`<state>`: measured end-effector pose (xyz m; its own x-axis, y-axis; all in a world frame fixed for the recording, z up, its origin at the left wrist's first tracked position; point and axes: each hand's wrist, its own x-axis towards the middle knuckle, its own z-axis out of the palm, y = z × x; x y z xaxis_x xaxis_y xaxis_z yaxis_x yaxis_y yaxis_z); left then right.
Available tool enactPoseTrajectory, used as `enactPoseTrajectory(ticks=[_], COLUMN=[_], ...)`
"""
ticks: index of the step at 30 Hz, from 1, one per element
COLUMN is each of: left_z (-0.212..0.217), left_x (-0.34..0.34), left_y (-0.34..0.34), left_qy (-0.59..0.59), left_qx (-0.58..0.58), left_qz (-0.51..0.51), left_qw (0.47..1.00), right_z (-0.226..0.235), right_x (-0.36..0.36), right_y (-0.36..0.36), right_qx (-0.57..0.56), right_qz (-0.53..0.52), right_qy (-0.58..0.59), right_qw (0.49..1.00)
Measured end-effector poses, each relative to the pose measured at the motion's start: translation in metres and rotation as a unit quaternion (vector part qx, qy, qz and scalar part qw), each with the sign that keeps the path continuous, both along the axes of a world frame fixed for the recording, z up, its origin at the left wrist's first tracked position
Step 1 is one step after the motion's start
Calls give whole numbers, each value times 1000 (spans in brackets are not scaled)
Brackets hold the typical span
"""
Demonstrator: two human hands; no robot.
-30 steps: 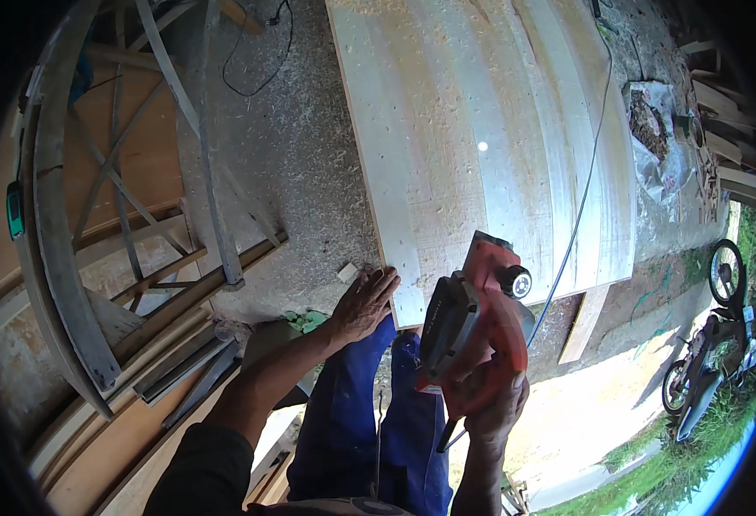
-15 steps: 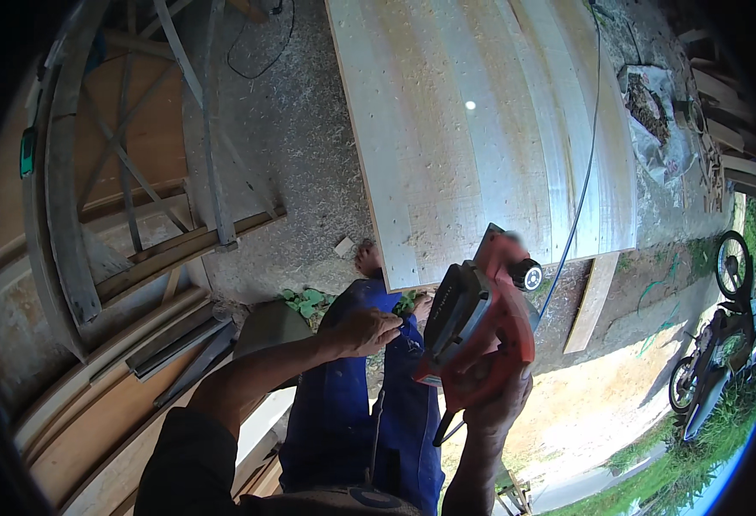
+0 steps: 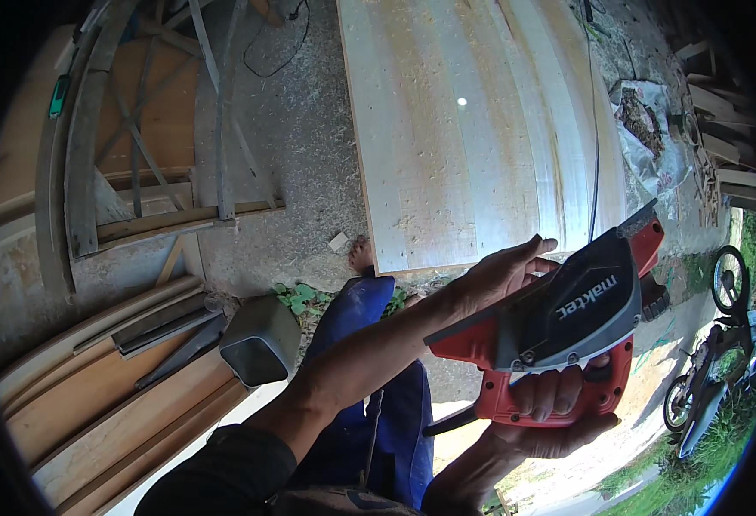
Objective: The person hammers nails into a wooden board to attach a frame, then uses a power planer to smooth the board's surface. The person repositions the board and continues planing along its edges.
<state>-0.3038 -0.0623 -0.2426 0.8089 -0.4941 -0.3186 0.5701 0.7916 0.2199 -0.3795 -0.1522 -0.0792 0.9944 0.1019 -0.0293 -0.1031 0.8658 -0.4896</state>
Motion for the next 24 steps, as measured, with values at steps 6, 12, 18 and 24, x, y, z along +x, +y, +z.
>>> enactPoseTrajectory(ticks=[6,12,18,24], left_z=[16,26,9,-35], left_x=[-10,-8,-5,25], left_y=[-59,-82,-121,-168], left_qy=[-61,28,44,13], left_qx=[-113,-133,-99,32], left_qz=[-34,-24,-117,12], left_qw=[991,990,987,999], right_z=[1,-9,-11,-8], right_x=[-1,-11,-21,-52], right_y=[-64,-110,-119,-109], right_qx=[85,8,33,25], right_qz=[-98,-224,-244,-192], right_qy=[46,42,91,102], right_qw=[990,974,965,976])
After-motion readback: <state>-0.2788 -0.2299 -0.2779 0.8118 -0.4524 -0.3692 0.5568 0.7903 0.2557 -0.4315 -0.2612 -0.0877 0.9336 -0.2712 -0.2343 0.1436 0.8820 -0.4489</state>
